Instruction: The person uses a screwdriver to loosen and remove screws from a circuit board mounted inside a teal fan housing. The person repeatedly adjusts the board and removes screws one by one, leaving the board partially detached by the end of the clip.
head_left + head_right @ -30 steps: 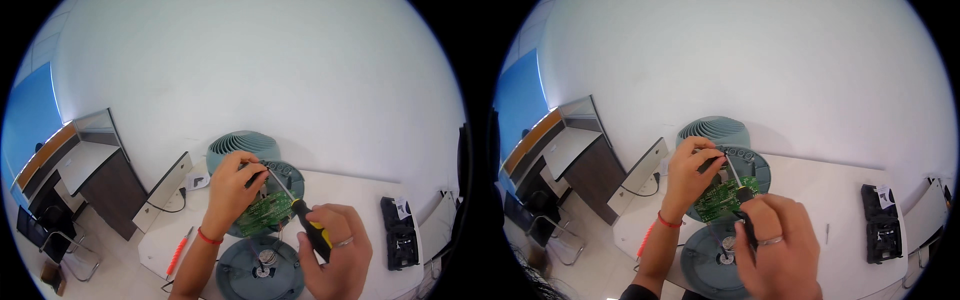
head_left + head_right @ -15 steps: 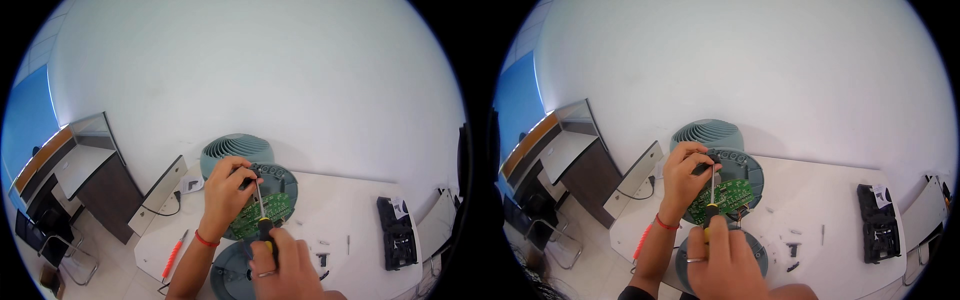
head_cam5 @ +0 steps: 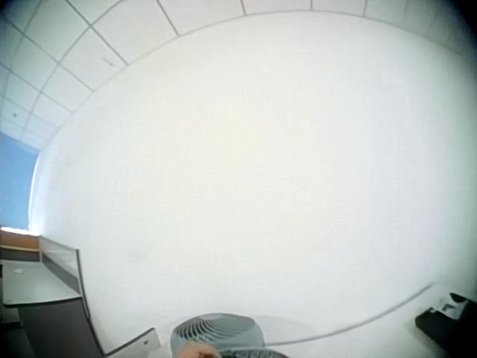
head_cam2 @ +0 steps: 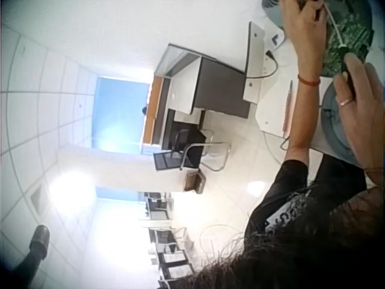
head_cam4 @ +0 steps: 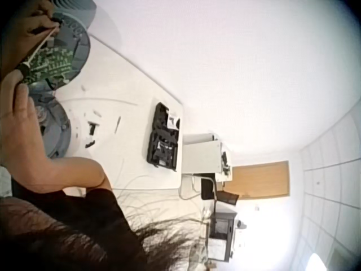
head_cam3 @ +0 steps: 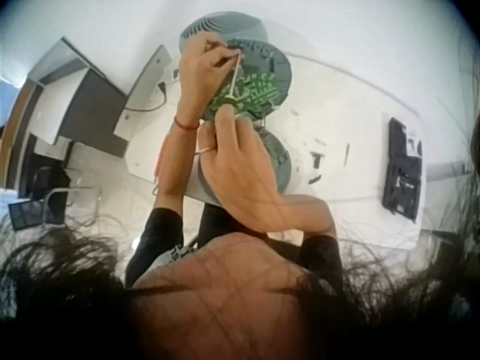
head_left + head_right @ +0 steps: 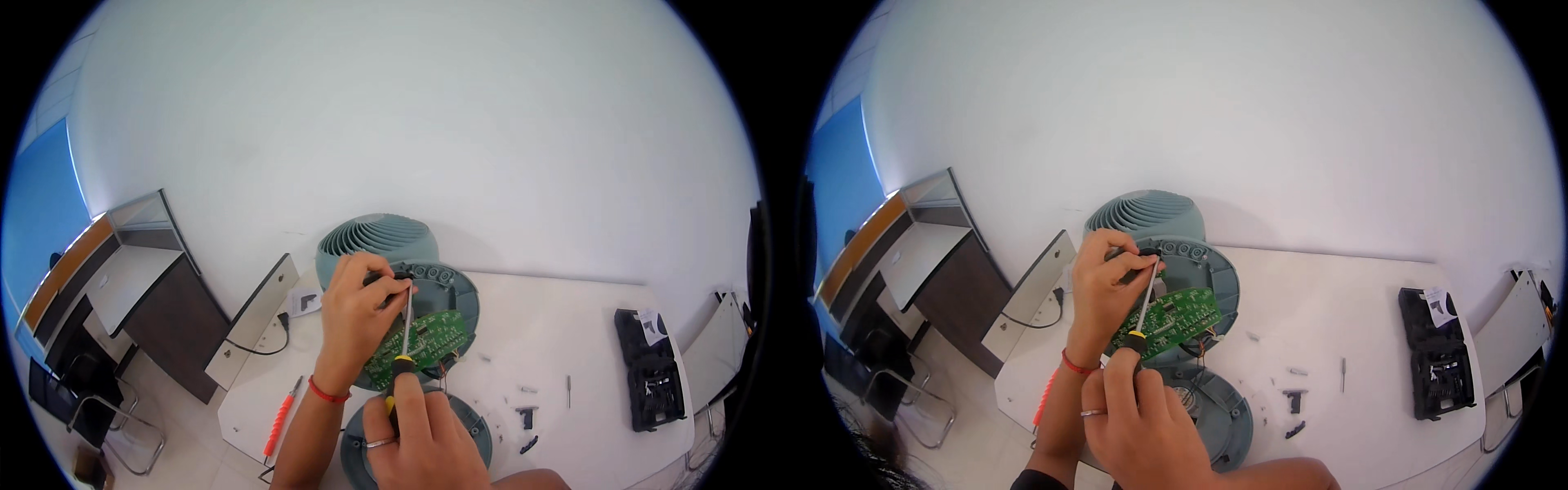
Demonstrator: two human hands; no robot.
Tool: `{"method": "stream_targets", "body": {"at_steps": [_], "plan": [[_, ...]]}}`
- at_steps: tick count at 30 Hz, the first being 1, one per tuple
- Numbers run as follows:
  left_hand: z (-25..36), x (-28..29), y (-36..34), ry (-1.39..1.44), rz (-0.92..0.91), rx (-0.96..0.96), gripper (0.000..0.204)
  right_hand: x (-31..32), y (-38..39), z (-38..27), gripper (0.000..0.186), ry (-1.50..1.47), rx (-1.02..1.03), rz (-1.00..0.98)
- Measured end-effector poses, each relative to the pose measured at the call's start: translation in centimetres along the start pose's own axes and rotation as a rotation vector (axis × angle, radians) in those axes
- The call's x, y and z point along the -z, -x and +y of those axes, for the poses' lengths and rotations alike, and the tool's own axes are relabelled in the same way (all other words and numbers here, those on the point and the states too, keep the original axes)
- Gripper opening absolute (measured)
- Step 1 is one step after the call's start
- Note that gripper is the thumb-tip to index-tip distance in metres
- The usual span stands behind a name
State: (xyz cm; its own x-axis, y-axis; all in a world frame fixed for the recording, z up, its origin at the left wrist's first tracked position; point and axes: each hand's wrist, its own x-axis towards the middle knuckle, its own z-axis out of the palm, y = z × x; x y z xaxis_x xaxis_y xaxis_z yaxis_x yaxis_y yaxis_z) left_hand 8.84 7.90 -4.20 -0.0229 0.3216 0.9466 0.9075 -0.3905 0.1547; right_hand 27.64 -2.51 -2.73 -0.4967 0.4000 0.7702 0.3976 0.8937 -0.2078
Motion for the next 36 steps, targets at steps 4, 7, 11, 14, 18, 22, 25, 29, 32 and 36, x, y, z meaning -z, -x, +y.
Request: {"method": "stream_targets", "body": {"at_steps": [4, 7, 11, 14, 18, 22, 25, 29, 32, 36], "plan": [[0.2, 0.1, -0.2, -0.014, -0.011, -0.011, 0.014, -1.3, 0.3, 0.9, 0.017, 0.09, 0.033, 0.086], [0.2, 0.1, -0.2, -0.036, -0.015, -0.016, 0.014, 1.1, -0.6, 0.0, 0.02, -0.152, -0.26, -0.059], [0.3, 0.2, -0.3, -0.047, -0.026, -0.025, 0.015, 2.2, -0.9, 0.7, 0.029, -0.285, -0.299, -0.108], [0.0, 0.5, -0.2, -0.019, -0.028, -0.008, 0.019, 3.5, -1.0, 0.7, 0.027, -0.392, -0.491, -0.137], [0.8, 0.3, -0.7, 0.119, -0.004, 0.096, 0.023, 6.1, -2.1, 2.9, 0.028, -0.085, -0.053, -0.137], [0.4, 0.7, -0.6, 0.12, -0.03, 0.098, 0.026, 6.3, -2.7, 3.6, 0.033, -0.138, -0.137, -0.055], [0.6, 1.0, -0.7, 0.087, -0.023, 0.086, 0.027, 6.4, -2.8, 3.4, 0.034, -0.126, -0.248, -0.043], [0.4, 0.9, -0.8, 0.07, -0.013, 0.084, 0.026, 7.2, -3.2, 2.6, 0.033, -0.212, -0.497, -0.064], [0.0, 1.0, -0.8, 0.039, -0.048, 0.036, 0.025, 6.1, -2.7, 4.0, 0.036, -0.123, -0.306, 0.084], [0.0, 1.1, -0.6, 0.042, -0.063, 0.051, 0.025, 6.4, -2.6, 4.5, 0.033, -0.061, -0.256, 0.008]]}}
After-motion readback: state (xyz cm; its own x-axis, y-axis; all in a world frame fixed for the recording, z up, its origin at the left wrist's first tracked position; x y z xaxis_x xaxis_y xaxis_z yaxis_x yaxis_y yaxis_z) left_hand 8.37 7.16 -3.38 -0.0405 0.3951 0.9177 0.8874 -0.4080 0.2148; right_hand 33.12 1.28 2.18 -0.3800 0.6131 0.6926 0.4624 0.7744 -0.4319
